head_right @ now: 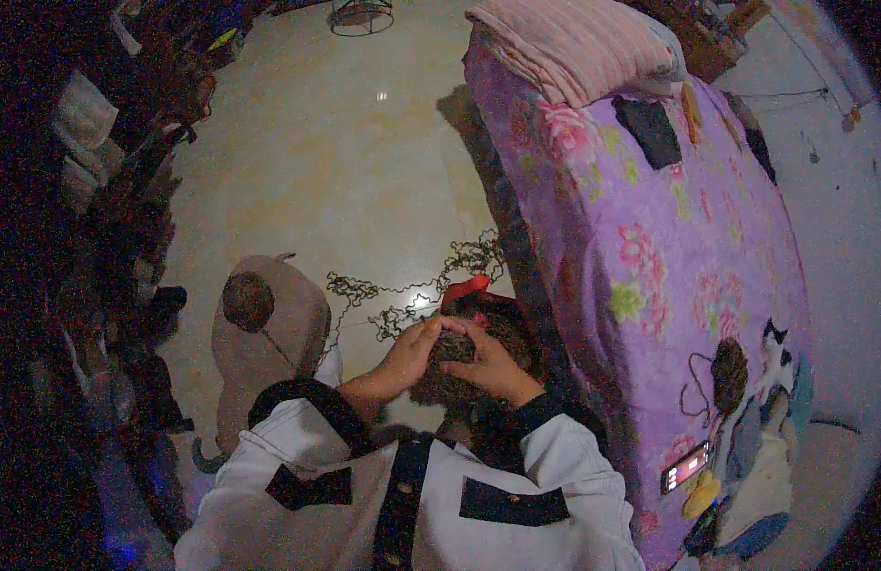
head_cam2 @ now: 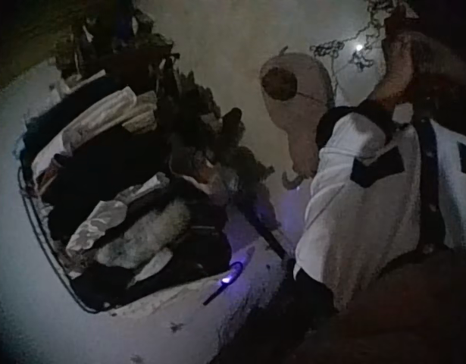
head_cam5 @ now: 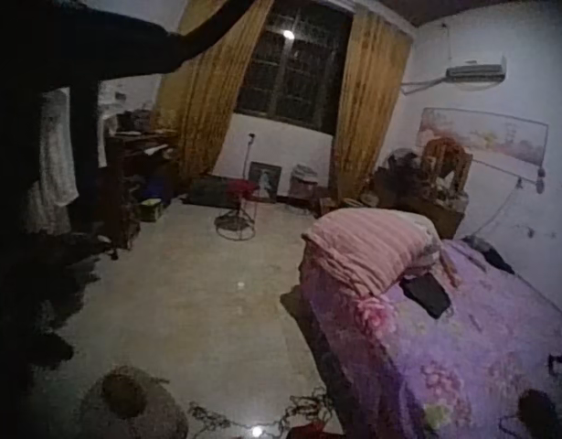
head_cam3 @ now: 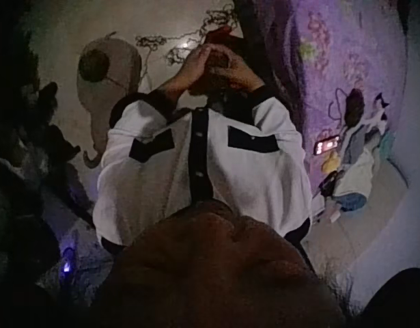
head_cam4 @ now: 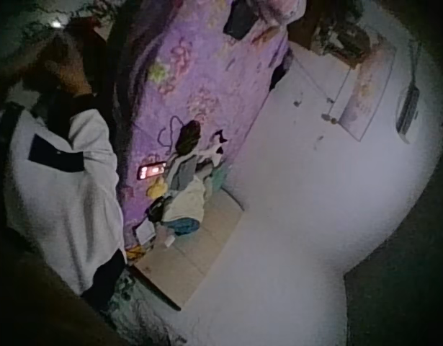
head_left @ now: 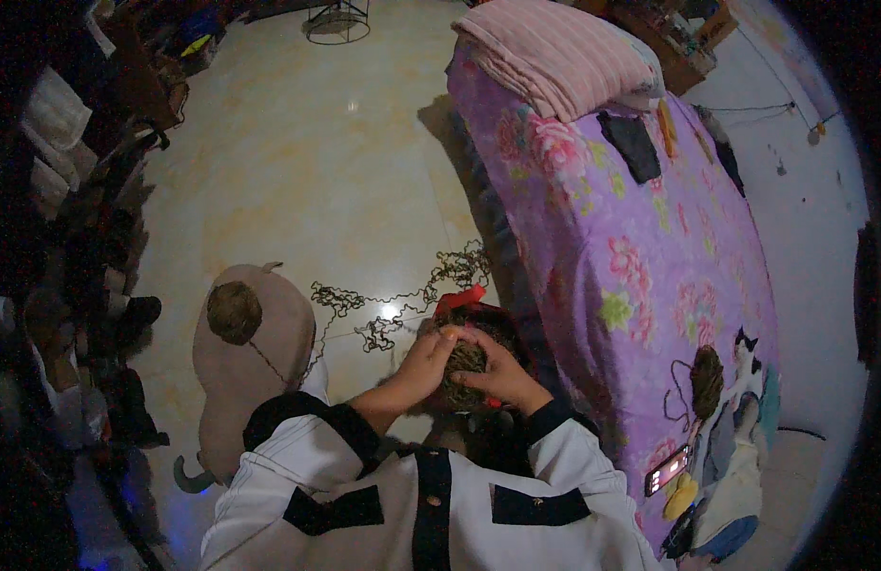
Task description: The person sits on the floor and untangles a large, messy ball of brown yarn. They pull strands from the tangled mass, separate them, and wind them into a neat ball. The person also handles a red bag containing other yarn items.
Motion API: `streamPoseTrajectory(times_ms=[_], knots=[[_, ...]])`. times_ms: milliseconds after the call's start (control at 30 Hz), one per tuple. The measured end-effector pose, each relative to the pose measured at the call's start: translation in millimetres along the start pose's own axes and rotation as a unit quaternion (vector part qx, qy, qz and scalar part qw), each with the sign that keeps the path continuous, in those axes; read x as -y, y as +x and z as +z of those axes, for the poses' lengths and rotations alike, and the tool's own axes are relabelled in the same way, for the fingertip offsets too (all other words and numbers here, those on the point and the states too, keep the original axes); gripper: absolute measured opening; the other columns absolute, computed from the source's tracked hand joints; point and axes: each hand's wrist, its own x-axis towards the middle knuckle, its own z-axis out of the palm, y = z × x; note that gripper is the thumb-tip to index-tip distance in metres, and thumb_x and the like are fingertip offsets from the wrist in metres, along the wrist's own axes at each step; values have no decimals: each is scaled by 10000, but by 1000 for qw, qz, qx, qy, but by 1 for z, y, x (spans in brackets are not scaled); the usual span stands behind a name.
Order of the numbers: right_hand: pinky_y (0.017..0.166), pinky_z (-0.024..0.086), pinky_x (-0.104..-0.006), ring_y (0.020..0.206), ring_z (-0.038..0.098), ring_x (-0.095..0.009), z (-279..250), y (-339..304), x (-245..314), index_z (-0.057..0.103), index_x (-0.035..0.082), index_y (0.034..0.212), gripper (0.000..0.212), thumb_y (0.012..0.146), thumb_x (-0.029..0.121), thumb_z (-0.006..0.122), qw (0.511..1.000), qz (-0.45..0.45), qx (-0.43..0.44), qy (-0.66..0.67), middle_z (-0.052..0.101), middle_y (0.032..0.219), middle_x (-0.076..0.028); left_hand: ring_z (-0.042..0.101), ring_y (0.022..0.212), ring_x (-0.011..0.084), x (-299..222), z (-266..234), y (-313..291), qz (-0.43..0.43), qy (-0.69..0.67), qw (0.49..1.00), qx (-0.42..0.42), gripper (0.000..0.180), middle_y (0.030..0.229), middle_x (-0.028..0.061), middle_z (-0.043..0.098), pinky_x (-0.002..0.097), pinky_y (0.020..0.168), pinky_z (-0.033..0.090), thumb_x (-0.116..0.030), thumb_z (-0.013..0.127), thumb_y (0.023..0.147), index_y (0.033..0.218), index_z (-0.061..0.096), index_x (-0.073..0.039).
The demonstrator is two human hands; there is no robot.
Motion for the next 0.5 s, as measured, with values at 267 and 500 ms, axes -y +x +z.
streamPoseTrajectory(times_ms=[267,500], knots=[[730,401,-237,827,468,-102,-21,-17,-12,474,32,917,258,693,42,602,999,45,-26,-10,504,889,-32,512,712,147,-13,-19,10,57,-94,985,-136,392,784,78,564,272,697,397,-289,286,897,913,557,-6],[689,401,-229,781,459,-97,-5,-21,-10,467,63,881,202,699,-6,520,979,1,-124,160,485,865,-7,499,851,126,-16,7,2,63,-80,994,49,326,912,68,555,260,792,382,-239,313,901,1059,494,-18]])
